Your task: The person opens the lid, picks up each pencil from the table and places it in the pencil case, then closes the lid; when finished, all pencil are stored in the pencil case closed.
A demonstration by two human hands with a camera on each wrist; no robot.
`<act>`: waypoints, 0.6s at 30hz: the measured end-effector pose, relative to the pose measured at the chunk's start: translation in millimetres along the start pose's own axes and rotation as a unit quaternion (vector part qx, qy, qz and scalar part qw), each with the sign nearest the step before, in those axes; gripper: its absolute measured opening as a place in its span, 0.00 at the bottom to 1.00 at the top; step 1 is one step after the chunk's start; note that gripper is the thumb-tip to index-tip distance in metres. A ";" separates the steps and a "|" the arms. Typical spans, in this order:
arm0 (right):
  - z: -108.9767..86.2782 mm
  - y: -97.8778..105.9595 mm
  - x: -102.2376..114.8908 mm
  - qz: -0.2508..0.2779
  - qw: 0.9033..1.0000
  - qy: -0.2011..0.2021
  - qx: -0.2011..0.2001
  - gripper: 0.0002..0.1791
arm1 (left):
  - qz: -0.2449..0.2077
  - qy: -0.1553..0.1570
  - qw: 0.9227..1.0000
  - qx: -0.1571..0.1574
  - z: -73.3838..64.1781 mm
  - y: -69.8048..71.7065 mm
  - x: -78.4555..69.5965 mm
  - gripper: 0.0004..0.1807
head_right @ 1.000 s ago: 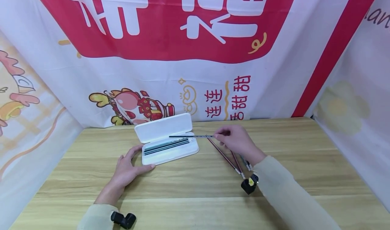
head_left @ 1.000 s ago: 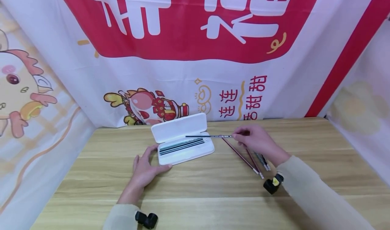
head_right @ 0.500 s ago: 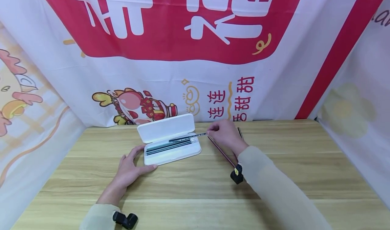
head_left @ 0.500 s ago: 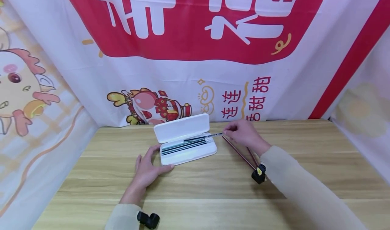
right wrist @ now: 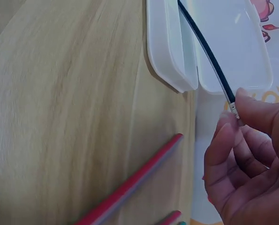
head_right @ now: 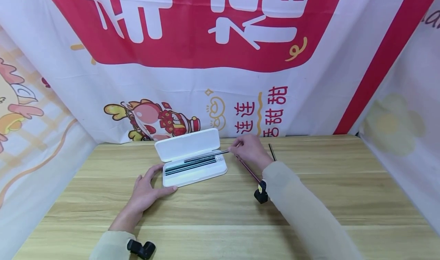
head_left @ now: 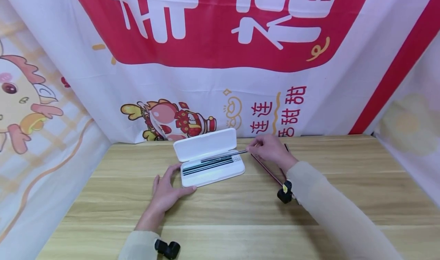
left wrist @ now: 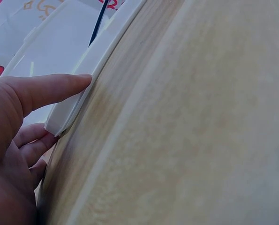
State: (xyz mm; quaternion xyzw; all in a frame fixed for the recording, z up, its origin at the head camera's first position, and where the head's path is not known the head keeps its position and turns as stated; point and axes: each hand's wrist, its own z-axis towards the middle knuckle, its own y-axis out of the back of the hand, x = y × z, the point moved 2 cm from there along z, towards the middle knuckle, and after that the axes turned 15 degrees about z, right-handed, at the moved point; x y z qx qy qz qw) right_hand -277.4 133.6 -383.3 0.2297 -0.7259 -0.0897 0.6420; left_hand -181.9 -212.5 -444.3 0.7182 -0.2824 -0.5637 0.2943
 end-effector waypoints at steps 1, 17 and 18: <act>0.9 -1.6 -1.3 0.020 1.000 -0.004 0.000 0.12 | 0.001 -0.002 1.000 -0.001 -0.2 0.0 -0.4 0.53; 12.6 -36.3 -5.4 0.183 0.982 -0.042 -0.026 0.11 | 0.000 -0.001 1.000 -0.006 -1.2 -0.1 -1.7 0.54; 12.9 -37.4 -5.4 0.190 0.980 -0.044 -0.024 0.11 | 0.000 0.000 1.000 -0.006 -1.3 -0.2 -1.6 0.54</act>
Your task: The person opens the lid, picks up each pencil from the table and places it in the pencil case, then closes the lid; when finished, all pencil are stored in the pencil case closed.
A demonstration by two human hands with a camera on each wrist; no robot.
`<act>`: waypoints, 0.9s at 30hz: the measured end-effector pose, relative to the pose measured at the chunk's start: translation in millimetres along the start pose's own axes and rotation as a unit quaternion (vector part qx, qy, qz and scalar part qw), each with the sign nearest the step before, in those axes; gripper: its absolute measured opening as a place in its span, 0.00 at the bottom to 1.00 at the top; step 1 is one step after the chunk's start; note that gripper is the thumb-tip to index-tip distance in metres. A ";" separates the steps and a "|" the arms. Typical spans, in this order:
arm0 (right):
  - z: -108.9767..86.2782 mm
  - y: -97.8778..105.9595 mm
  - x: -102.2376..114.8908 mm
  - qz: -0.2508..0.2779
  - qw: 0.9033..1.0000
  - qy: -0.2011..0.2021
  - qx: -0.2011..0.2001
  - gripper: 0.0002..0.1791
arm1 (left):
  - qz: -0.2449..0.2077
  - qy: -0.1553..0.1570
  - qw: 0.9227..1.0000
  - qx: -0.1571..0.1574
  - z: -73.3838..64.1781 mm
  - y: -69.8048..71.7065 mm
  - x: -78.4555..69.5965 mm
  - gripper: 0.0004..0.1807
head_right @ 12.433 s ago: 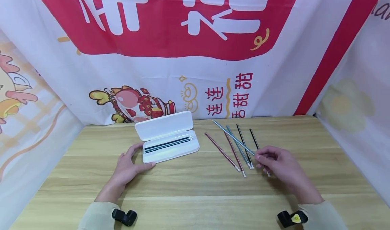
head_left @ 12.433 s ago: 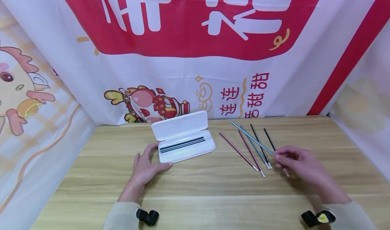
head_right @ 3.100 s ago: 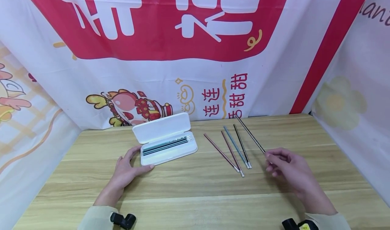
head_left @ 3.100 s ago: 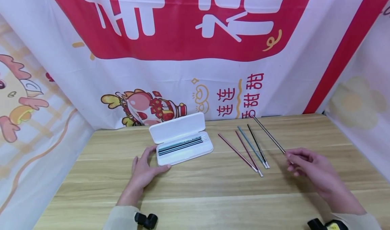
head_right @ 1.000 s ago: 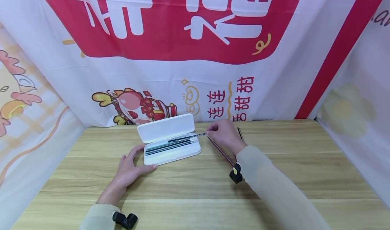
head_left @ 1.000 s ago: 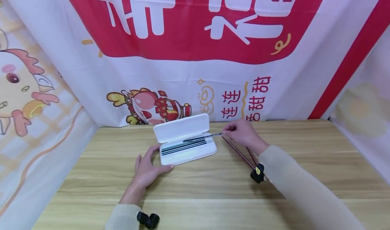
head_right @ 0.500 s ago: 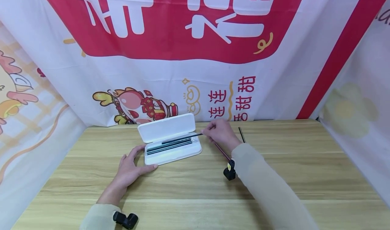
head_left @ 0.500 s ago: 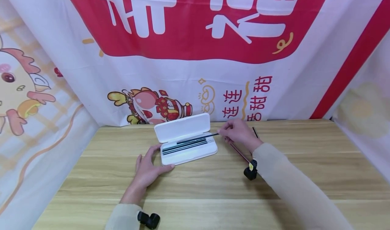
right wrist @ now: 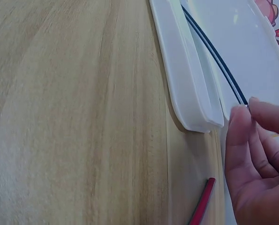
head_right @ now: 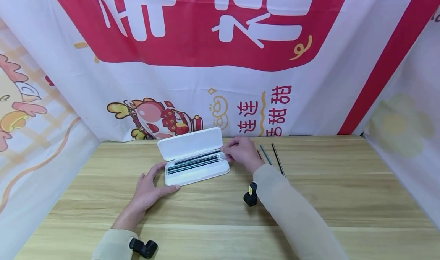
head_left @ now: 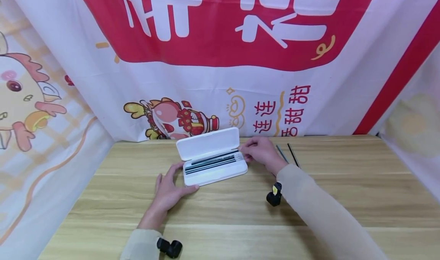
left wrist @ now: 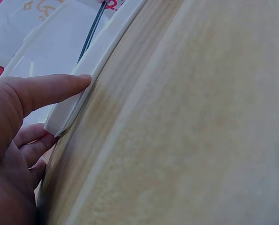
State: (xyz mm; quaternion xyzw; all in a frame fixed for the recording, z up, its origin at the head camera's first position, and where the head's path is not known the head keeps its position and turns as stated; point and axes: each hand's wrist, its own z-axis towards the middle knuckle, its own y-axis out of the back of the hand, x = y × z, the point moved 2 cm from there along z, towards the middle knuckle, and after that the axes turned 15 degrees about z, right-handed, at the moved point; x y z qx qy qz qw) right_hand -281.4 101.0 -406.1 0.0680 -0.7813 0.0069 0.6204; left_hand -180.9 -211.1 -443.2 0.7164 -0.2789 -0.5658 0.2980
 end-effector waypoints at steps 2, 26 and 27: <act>0.4 -2.0 -0.9 0.018 1.000 0.000 0.009 0.10 | 0.001 0.001 1.000 0.000 -0.6 0.0 -0.1 0.54; 7.5 -15.8 -6.0 -0.063 0.997 0.019 -0.037 0.06 | -0.007 0.008 1.000 0.006 0.6 -0.1 1.6 0.54; 7.6 -15.8 -6.6 -0.068 0.997 0.022 -0.040 0.06 | -0.006 0.009 1.000 0.007 0.7 -0.1 1.9 0.54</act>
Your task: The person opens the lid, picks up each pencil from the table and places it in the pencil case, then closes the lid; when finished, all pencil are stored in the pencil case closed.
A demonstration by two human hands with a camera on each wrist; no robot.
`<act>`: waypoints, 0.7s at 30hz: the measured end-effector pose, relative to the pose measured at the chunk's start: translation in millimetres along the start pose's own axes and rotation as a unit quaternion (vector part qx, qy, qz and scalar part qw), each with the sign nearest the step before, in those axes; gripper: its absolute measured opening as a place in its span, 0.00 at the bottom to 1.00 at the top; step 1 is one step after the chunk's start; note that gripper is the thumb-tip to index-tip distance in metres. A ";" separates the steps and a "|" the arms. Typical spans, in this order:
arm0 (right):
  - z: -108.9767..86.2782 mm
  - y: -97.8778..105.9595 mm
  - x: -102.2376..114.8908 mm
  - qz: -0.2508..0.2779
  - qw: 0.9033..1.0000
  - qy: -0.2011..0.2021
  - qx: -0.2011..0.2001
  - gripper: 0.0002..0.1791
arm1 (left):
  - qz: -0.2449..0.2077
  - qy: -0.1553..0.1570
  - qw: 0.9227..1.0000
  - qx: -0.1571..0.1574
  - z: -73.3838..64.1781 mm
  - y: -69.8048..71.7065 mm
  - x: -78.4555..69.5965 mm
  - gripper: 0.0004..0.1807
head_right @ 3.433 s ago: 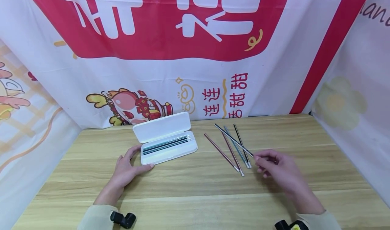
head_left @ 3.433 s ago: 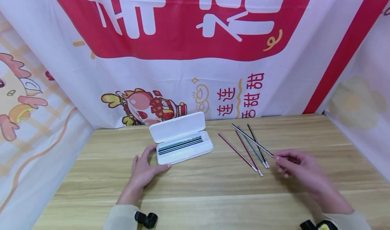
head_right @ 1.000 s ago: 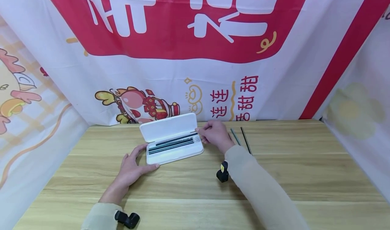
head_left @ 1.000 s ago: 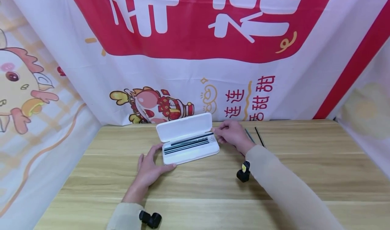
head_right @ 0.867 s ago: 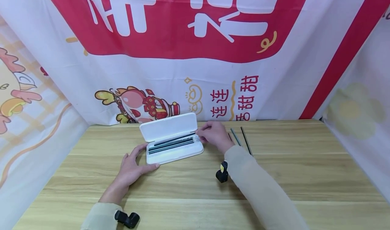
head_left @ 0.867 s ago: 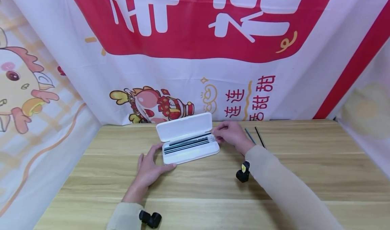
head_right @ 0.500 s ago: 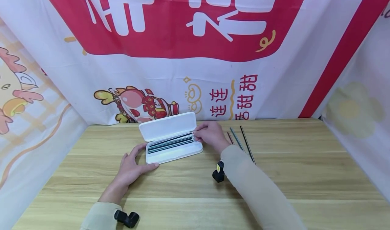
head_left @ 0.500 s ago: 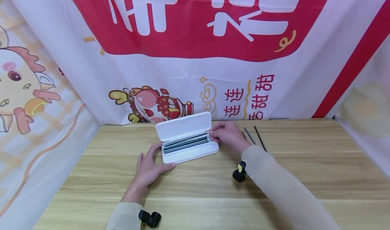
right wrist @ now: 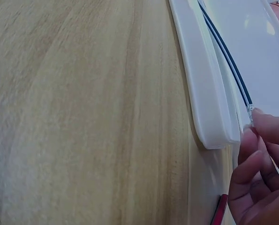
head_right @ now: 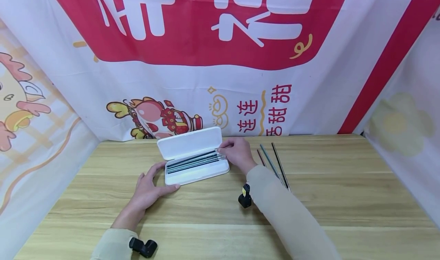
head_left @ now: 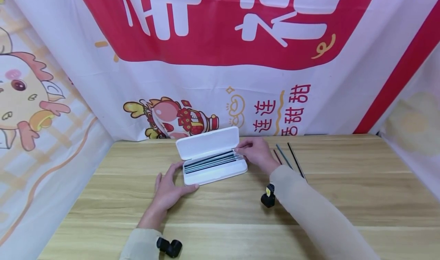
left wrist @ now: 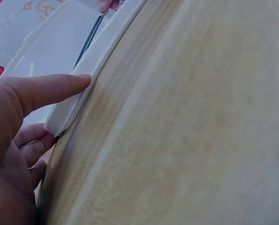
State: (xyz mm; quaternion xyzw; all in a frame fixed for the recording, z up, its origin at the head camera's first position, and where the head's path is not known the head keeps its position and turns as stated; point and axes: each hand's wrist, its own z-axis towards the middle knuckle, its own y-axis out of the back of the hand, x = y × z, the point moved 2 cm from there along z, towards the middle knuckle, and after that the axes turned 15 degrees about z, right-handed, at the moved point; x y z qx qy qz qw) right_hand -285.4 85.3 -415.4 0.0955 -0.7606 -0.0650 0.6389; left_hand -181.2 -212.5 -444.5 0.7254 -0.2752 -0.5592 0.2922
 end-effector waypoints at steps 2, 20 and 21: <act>0.4 -0.3 -1.1 -0.007 1.000 0.006 -0.007 0.06 | 0.000 0.001 1.000 0.001 -0.2 0.1 -0.2 0.54; 5.2 -6.8 -5.7 -0.046 0.997 0.037 -0.052 0.07 | 0.000 0.007 1.000 0.003 -0.6 -0.5 -0.2 0.53; 5.6 -7.1 -6.1 -0.050 0.997 0.038 -0.054 0.07 | 0.000 0.008 1.000 0.003 -0.7 -0.5 -0.3 0.53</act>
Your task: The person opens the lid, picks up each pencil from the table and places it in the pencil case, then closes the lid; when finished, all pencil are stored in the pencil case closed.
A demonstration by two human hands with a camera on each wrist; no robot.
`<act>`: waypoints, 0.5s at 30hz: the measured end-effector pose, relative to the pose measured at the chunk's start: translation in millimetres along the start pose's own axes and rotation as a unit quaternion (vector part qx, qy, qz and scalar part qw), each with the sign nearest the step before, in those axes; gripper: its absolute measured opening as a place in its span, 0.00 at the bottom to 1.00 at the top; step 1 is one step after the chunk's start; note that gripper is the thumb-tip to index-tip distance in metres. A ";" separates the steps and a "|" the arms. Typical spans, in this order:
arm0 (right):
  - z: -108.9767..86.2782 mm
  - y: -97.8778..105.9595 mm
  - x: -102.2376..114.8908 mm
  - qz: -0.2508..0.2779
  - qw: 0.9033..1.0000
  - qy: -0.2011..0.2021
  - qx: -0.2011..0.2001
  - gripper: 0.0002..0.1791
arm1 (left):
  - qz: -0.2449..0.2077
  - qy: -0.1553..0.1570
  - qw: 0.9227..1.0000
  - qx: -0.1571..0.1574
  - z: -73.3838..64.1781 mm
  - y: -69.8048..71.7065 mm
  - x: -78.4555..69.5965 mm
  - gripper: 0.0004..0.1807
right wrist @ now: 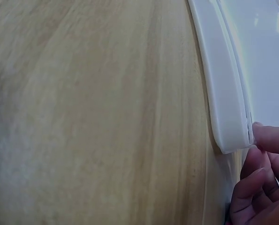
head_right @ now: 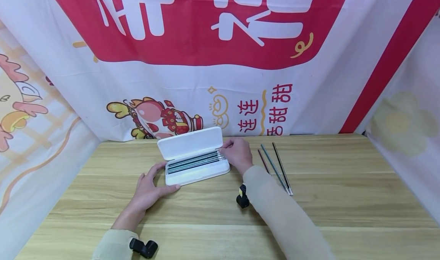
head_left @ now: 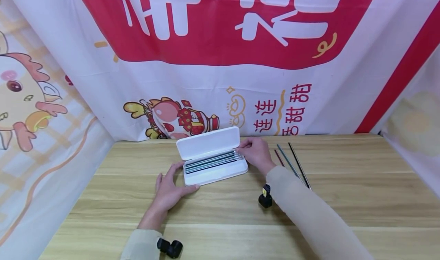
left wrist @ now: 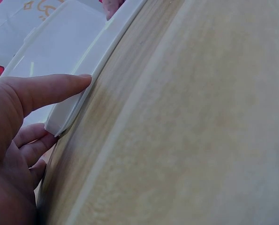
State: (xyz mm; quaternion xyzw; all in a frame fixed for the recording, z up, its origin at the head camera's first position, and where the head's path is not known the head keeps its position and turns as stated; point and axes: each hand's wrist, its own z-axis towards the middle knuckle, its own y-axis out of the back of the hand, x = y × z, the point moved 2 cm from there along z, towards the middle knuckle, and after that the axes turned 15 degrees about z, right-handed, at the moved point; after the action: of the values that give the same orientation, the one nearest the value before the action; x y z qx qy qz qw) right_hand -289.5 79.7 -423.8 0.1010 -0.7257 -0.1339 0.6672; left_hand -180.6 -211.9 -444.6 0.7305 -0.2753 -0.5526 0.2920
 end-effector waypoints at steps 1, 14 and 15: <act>0.2 -0.4 -0.4 -0.003 1.000 -0.001 -0.002 0.07 | 0.000 0.000 1.000 0.000 -0.1 -0.1 0.1 0.53; 0.5 -5.5 -0.2 -0.029 0.999 -0.029 -0.015 0.08 | 0.001 -0.003 1.000 -0.001 -0.5 -0.3 -1.1 0.54; 0.6 -5.6 -0.6 -0.029 0.999 -0.030 -0.014 0.08 | 0.001 -0.003 1.000 -0.001 -0.3 -0.3 -0.8 0.54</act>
State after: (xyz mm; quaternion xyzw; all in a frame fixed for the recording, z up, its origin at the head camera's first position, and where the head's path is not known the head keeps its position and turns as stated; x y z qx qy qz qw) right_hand -290.2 74.7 -426.3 0.1091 -0.7400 -0.1663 0.6426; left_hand -180.5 -211.0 -444.2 0.7285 -0.2766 -0.5543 0.2924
